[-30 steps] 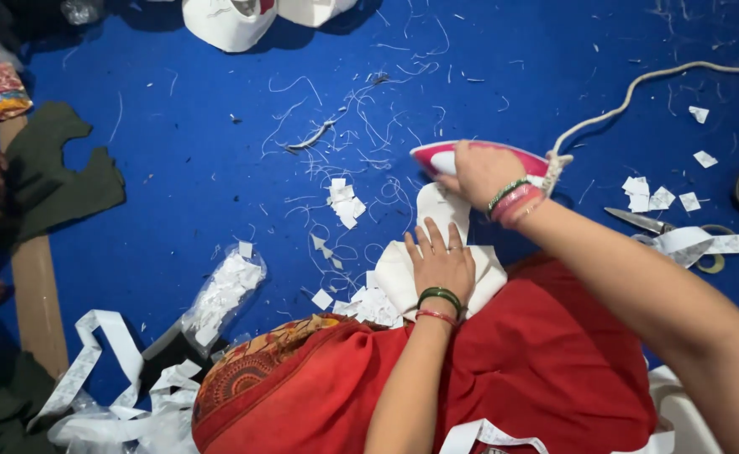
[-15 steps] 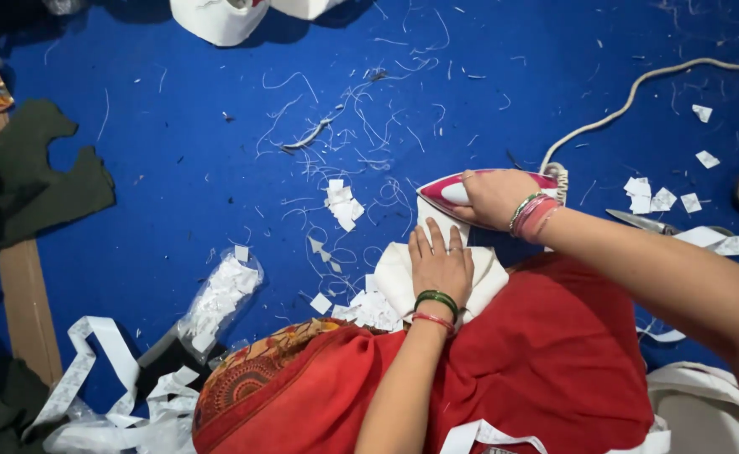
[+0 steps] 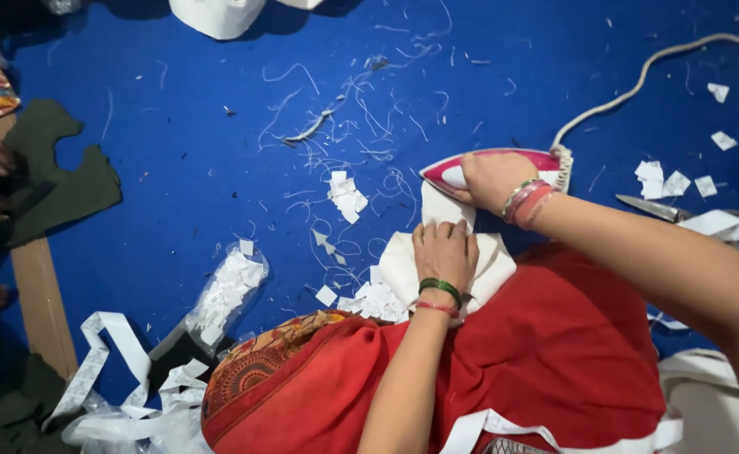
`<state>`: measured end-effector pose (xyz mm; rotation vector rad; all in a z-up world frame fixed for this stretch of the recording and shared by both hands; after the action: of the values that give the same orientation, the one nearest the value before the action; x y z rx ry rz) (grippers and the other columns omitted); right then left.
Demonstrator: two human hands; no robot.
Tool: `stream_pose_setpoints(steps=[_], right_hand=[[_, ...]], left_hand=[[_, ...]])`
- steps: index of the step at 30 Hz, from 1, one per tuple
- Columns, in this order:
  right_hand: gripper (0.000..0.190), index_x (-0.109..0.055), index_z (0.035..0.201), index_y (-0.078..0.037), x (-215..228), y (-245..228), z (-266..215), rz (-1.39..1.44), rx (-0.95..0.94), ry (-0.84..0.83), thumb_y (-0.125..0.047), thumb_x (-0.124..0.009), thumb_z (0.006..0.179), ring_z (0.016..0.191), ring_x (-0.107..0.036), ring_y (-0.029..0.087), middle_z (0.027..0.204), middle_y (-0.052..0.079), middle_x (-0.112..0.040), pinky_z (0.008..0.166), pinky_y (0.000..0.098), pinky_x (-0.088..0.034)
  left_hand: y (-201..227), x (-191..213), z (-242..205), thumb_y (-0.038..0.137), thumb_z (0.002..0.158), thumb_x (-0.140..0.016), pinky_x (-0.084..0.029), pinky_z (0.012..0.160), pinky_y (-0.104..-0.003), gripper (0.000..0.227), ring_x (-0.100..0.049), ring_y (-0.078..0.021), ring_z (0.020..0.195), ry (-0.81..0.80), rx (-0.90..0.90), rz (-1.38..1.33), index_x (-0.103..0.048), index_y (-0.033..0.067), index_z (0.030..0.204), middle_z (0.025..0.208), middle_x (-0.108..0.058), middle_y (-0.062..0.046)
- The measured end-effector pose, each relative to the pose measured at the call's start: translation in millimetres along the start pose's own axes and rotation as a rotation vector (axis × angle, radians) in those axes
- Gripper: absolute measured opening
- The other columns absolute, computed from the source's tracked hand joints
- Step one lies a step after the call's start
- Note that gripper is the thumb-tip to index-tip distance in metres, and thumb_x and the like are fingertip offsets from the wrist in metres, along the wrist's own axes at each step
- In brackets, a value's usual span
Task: Iron and assemble white fabric shoe components on the workshop floor.
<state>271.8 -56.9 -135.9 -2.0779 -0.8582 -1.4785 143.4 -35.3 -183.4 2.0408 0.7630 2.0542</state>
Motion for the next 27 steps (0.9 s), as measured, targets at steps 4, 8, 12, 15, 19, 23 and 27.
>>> stream_pose_setpoints(steps=[4, 8, 12, 15, 19, 23, 27], right_hand=[[0.058, -0.061, 0.116, -0.003, -7.1, 6.4, 9.6, 0.020, -0.014, 0.058, -0.052, -0.069, 0.087, 0.078, -0.075, 0.034, 0.088, 0.017, -0.076, 0.064, 0.0469, -0.060], [0.052, -0.063, 0.107, -0.005, 3.9, 13.3, 21.3, 0.078, -0.004, 0.137, -0.053, -0.068, 0.090, 0.080, -0.074, 0.036, 0.089, 0.017, -0.075, 0.069, 0.0465, -0.059], [0.062, -0.060, 0.108, -0.001, 43.2, 42.7, 33.3, 0.185, -0.188, 0.288, -0.058, -0.071, 0.087, 0.081, -0.074, 0.040, 0.088, 0.023, -0.074, 0.067, 0.0494, -0.059], [0.063, -0.058, 0.109, 0.000, 42.6, 90.4, 25.8, 0.485, -0.300, 0.553, -0.059, -0.073, 0.093, 0.084, -0.074, 0.040, 0.089, 0.026, -0.074, 0.069, 0.0472, -0.059], [0.065, -0.056, 0.116, 0.002, 24.1, 120.6, -6.8, 0.913, -0.268, 0.910, -0.059, -0.070, 0.098, 0.082, -0.078, 0.030, 0.091, 0.019, -0.075, 0.066, 0.0376, -0.061], [0.070, -0.056, 0.115, 0.003, 4.7, 121.0, -38.4, 1.023, -0.276, 0.882, -0.064, -0.066, 0.096, 0.083, -0.078, 0.026, 0.089, 0.017, -0.076, 0.068, 0.0378, -0.060], [0.069, -0.059, 0.123, 0.005, -18.8, 124.7, -60.1, 1.010, -0.344, 0.781, -0.057, -0.070, 0.094, 0.087, -0.076, 0.033, 0.093, 0.023, -0.074, 0.074, 0.0411, -0.058]], left_hand=[[7.3, -3.4, 23.3, 0.029, 0.099, -0.053, -0.037, 0.106, -0.049, 0.054, -0.060, -0.0281, 0.119, -0.138, 0.067, 0.016, -0.052, 0.0058, 0.148, 0.121, -0.069, -0.011], [-8.3, -16.4, 36.1, 0.032, 0.095, -0.055, -0.038, 0.101, -0.051, 0.080, -0.059, -0.0316, 0.117, -0.197, 0.256, -0.034, -0.024, -0.0055, 0.159, 0.125, -0.067, -0.016], [-6.5, -10.3, 44.4, 0.041, 0.096, -0.054, -0.033, 0.105, -0.054, 0.088, -0.059, -0.0346, 0.116, -0.259, 0.252, 0.080, -0.012, 0.0011, 0.162, 0.126, -0.066, -0.018], [-5.8, -17.3, 45.0, 0.045, 0.094, -0.056, -0.031, 0.109, -0.054, 0.093, -0.059, -0.0353, 0.118, -0.343, 0.277, 0.102, -0.011, 0.0033, 0.164, 0.127, -0.066, -0.019], [-13.1, -29.4, 46.6, 0.052, 0.089, -0.059, -0.033, 0.109, -0.055, 0.103, -0.060, -0.0346, 0.121, -0.342, 0.260, 0.106, -0.013, 0.0033, 0.167, 0.129, -0.066, -0.018], [3.9, 13.1, 37.8, 0.075, 0.084, -0.059, -0.030, 0.110, -0.056, 0.111, -0.050, -0.0379, 0.132, -0.428, 0.175, 0.055, -0.023, 0.0014, 0.159, 0.139, -0.057, -0.024], [26.1, 5.9, 12.9, 0.077, 0.076, -0.061, -0.022, 0.116, -0.063, 0.102, -0.044, -0.0373, 0.139, -0.744, -0.018, 0.172, -0.044, 0.0104, 0.151, 0.149, -0.049, -0.016]])
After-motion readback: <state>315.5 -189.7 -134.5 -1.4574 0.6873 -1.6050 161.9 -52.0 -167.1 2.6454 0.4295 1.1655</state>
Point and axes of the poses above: each hand's wrist, its own z-axis towards the middle knuckle, its own x-axis out of the back of the hand, y = z × x, the point moved 9 cm from there along z, towards the middle knuckle
